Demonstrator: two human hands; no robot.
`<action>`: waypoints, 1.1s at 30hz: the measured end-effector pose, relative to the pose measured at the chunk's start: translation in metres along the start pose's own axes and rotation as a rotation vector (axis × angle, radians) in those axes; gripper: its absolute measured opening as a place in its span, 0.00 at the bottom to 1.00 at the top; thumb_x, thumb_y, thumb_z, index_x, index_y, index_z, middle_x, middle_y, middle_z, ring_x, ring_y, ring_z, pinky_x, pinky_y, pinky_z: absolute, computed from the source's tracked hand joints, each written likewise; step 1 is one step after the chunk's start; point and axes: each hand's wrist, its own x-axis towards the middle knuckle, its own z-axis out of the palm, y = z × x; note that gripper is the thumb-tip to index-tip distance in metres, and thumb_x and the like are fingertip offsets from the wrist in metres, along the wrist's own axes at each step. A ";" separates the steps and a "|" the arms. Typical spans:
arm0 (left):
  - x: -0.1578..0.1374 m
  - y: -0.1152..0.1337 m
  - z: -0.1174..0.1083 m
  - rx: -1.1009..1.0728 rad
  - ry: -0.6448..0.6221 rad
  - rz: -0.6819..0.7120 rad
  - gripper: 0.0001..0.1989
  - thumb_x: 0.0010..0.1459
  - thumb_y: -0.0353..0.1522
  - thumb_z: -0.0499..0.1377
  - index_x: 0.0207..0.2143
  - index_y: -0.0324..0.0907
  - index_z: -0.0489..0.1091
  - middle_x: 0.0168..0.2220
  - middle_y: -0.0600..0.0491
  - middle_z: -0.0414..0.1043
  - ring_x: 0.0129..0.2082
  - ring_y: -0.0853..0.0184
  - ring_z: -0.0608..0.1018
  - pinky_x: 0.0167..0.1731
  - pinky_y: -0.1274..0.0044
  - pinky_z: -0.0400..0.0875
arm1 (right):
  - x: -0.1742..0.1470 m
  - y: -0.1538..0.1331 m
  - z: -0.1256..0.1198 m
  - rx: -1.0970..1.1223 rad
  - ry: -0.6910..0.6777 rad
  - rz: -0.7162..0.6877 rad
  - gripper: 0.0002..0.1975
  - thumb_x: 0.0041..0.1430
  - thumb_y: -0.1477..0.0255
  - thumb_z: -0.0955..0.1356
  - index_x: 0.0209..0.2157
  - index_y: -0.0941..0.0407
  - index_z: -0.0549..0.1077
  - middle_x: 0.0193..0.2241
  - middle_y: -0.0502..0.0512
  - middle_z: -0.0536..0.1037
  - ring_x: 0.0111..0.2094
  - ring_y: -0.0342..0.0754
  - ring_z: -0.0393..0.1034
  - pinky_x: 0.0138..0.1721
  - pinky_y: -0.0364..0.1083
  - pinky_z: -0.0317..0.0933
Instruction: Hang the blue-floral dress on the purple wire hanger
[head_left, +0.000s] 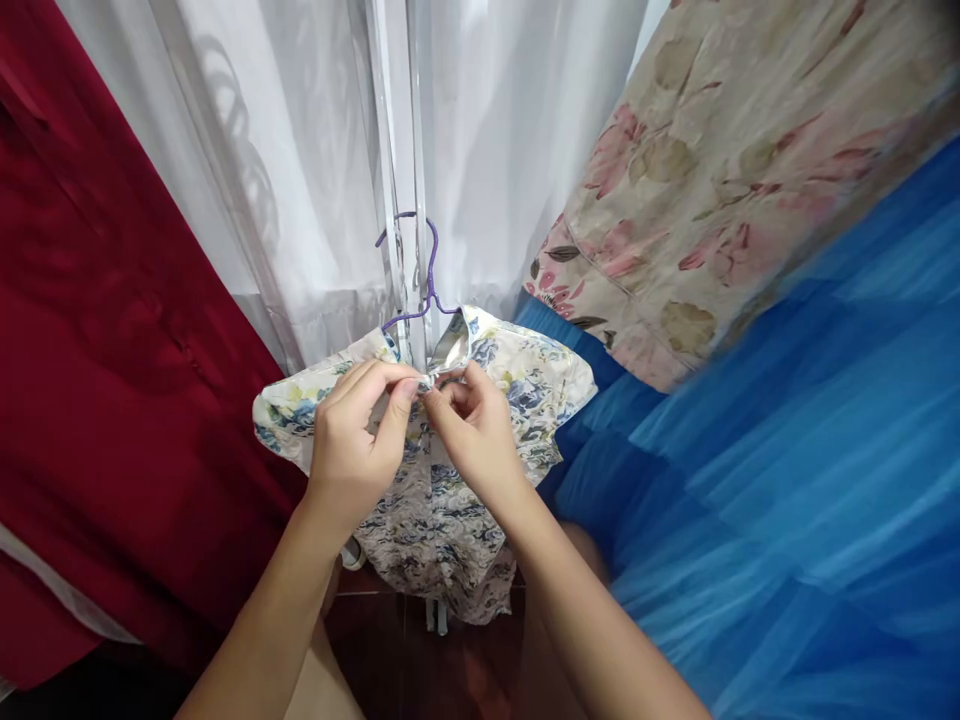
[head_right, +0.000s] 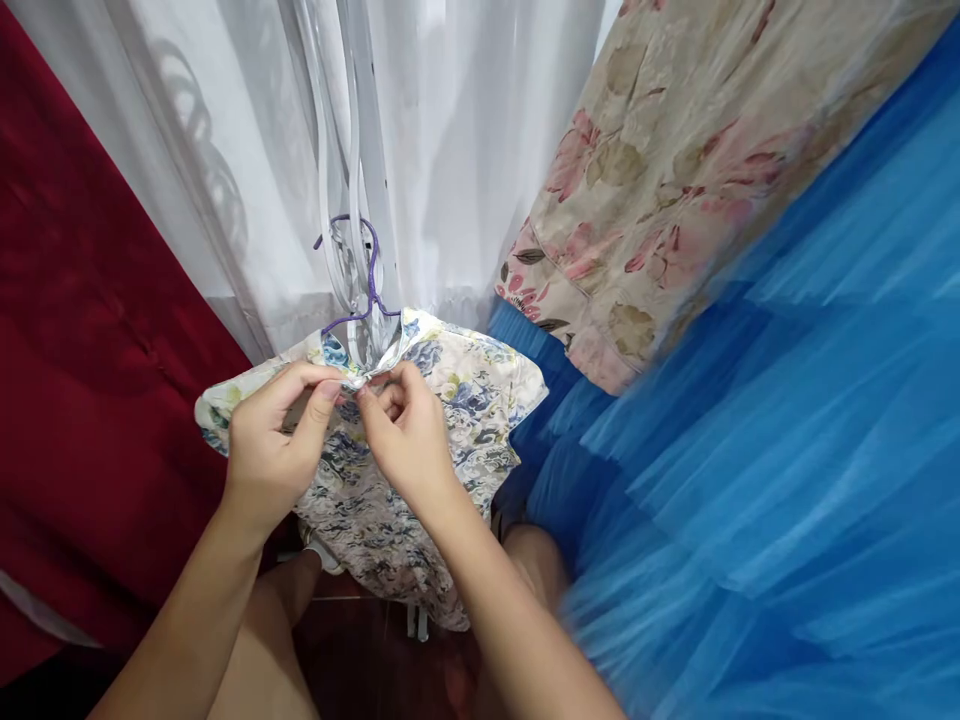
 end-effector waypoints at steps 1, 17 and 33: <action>-0.001 0.000 0.001 0.004 -0.018 0.026 0.05 0.66 0.29 0.56 0.38 0.41 0.72 0.36 0.52 0.74 0.39 0.65 0.76 0.44 0.73 0.69 | 0.000 0.000 -0.001 -0.006 0.029 -0.004 0.07 0.62 0.66 0.68 0.35 0.54 0.67 0.19 0.43 0.65 0.20 0.41 0.58 0.24 0.42 0.52; -0.006 -0.002 0.008 -0.040 -0.016 0.018 0.05 0.66 0.29 0.56 0.38 0.41 0.72 0.35 0.52 0.74 0.38 0.66 0.76 0.43 0.74 0.70 | -0.012 -0.010 -0.005 -0.056 -0.028 -0.053 0.17 0.71 0.64 0.60 0.28 0.54 0.67 0.22 0.49 0.71 0.25 0.44 0.64 0.31 0.44 0.58; -0.034 -0.144 -0.044 -0.547 0.617 -0.658 0.11 0.61 0.36 0.58 0.27 0.42 0.63 0.24 0.58 0.66 0.26 0.76 0.72 0.33 0.79 0.72 | -0.048 0.029 -0.014 -0.337 -0.231 -0.186 0.15 0.66 0.71 0.63 0.24 0.54 0.64 0.21 0.48 0.66 0.24 0.44 0.61 0.30 0.45 0.52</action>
